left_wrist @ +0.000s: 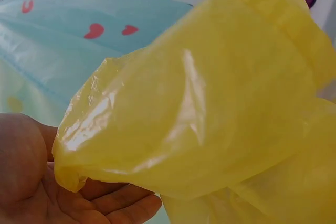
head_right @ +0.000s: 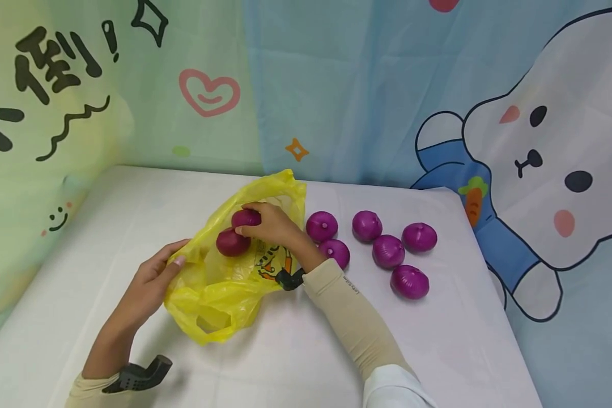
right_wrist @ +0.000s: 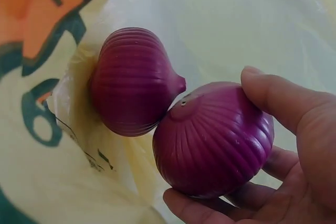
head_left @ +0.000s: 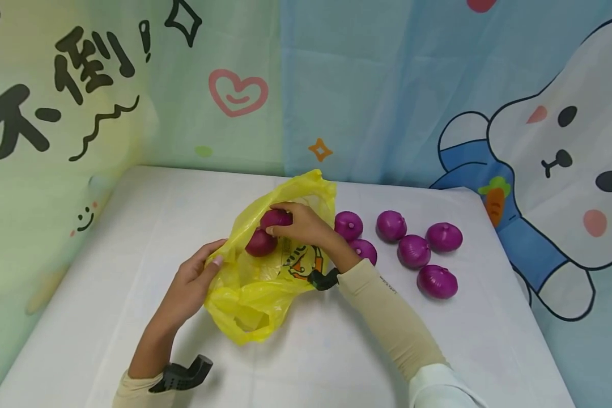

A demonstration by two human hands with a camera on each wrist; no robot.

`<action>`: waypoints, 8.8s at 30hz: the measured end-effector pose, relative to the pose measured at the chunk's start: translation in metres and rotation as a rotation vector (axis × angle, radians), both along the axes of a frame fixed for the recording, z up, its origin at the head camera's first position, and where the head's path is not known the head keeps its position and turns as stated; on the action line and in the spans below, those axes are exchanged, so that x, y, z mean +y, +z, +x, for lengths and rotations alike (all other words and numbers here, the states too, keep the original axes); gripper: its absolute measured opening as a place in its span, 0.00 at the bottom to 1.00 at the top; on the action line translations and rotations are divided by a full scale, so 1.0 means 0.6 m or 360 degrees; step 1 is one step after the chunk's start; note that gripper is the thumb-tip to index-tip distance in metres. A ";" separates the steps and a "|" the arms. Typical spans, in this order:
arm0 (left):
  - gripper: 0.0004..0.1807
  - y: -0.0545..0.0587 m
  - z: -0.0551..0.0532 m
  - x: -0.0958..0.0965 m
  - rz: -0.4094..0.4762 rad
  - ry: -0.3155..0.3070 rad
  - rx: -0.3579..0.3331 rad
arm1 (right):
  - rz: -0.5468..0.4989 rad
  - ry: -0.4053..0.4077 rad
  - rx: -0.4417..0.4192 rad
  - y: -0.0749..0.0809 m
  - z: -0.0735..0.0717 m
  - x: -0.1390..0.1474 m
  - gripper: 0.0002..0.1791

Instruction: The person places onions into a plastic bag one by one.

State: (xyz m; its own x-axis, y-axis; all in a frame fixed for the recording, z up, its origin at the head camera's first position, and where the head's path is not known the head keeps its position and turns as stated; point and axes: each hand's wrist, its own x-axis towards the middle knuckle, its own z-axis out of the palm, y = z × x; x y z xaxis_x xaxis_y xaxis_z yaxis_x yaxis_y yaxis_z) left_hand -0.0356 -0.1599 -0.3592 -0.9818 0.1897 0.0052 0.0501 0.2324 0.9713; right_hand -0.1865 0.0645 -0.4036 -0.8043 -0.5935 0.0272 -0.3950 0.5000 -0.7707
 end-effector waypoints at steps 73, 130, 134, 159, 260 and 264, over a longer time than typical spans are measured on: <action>0.17 -0.006 0.002 -0.005 0.0028 0.0001 -0.0001 | -0.0491 -0.0285 0.0765 0.048 0.078 0.121 0.21; 0.18 -0.047 -0.010 -0.025 0.0104 0.0238 -0.0002 | 0.0190 -0.0637 0.0119 -0.091 0.121 0.270 0.38; 0.18 -0.051 -0.009 -0.026 0.0091 0.0246 -0.0021 | 0.0160 -0.0665 0.0097 -0.087 0.124 0.272 0.38; 0.18 -0.042 -0.006 -0.014 0.0185 0.0208 -0.0025 | -0.0269 -0.0525 0.0085 0.065 0.126 0.228 0.34; 0.17 -0.065 -0.006 -0.006 0.0153 0.0164 0.0014 | -0.0108 -0.0485 -0.0187 0.001 -0.002 -0.016 0.36; 0.17 -0.058 -0.004 -0.006 0.0156 0.0169 -0.0006 | -0.0144 -0.0462 -0.0171 0.001 -0.002 -0.015 0.36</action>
State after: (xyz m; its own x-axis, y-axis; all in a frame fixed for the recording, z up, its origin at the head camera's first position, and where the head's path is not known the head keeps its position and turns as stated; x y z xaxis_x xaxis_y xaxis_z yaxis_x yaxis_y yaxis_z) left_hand -0.0380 -0.1637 -0.3939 -0.9964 0.0836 0.0149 0.0266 0.1405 0.9897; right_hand -0.1874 0.0553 -0.4029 -0.9408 -0.3380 -0.0250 -0.1598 0.5074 -0.8468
